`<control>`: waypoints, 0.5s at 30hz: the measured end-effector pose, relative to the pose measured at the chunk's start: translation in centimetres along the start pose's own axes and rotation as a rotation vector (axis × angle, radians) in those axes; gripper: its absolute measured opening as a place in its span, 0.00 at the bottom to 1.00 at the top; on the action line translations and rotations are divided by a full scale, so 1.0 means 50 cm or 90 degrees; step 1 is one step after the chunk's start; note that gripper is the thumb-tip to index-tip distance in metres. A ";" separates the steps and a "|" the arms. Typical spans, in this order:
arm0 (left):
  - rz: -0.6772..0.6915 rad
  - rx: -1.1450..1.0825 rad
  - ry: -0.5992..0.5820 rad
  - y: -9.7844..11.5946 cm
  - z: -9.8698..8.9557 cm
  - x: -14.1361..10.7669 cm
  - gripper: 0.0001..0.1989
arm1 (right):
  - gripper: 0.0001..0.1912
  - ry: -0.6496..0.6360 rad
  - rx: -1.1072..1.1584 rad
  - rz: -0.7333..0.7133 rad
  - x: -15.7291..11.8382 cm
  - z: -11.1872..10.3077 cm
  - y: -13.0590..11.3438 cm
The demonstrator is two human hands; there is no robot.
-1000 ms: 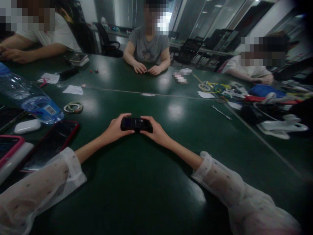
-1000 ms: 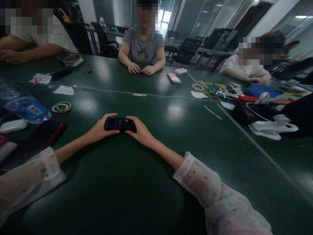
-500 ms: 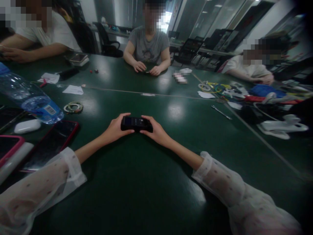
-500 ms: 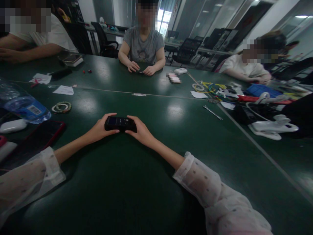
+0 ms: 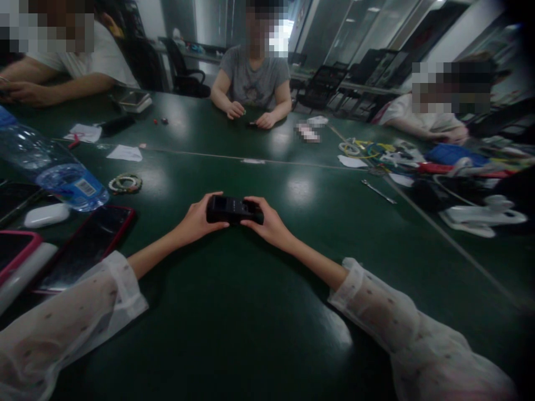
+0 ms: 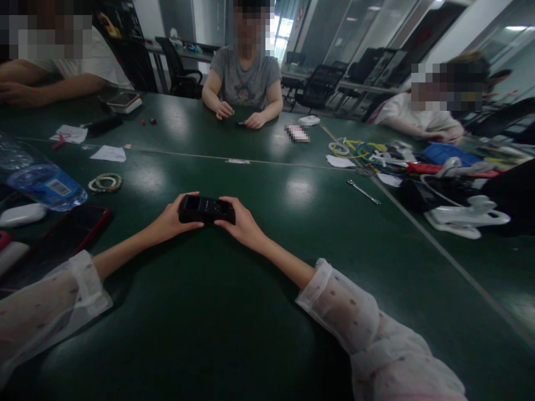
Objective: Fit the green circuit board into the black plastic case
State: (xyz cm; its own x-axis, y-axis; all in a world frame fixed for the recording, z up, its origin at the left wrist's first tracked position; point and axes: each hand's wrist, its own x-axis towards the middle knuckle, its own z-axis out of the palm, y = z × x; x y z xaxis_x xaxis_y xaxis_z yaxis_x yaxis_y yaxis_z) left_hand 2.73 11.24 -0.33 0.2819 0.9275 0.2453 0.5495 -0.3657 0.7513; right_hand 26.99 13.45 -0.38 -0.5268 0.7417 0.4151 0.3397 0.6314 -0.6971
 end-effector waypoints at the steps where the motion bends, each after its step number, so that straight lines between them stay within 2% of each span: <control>1: 0.004 -0.009 0.006 -0.002 0.001 0.000 0.40 | 0.29 0.008 0.006 -0.004 0.000 0.000 0.000; 8: -0.001 -0.045 0.021 -0.015 0.006 0.003 0.37 | 0.29 0.075 -0.002 -0.033 -0.007 -0.002 -0.013; 15: 0.005 -0.016 0.004 -0.011 0.001 0.001 0.37 | 0.28 0.257 -0.044 0.032 -0.008 -0.002 -0.002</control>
State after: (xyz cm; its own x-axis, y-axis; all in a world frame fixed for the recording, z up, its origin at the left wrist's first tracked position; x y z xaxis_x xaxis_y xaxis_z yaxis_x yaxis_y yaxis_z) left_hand 2.46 11.51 -0.77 0.2813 0.9253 0.2542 0.5277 -0.3704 0.7644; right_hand 27.24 13.10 -0.43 -0.1646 0.7926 0.5871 0.4168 0.5953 -0.6869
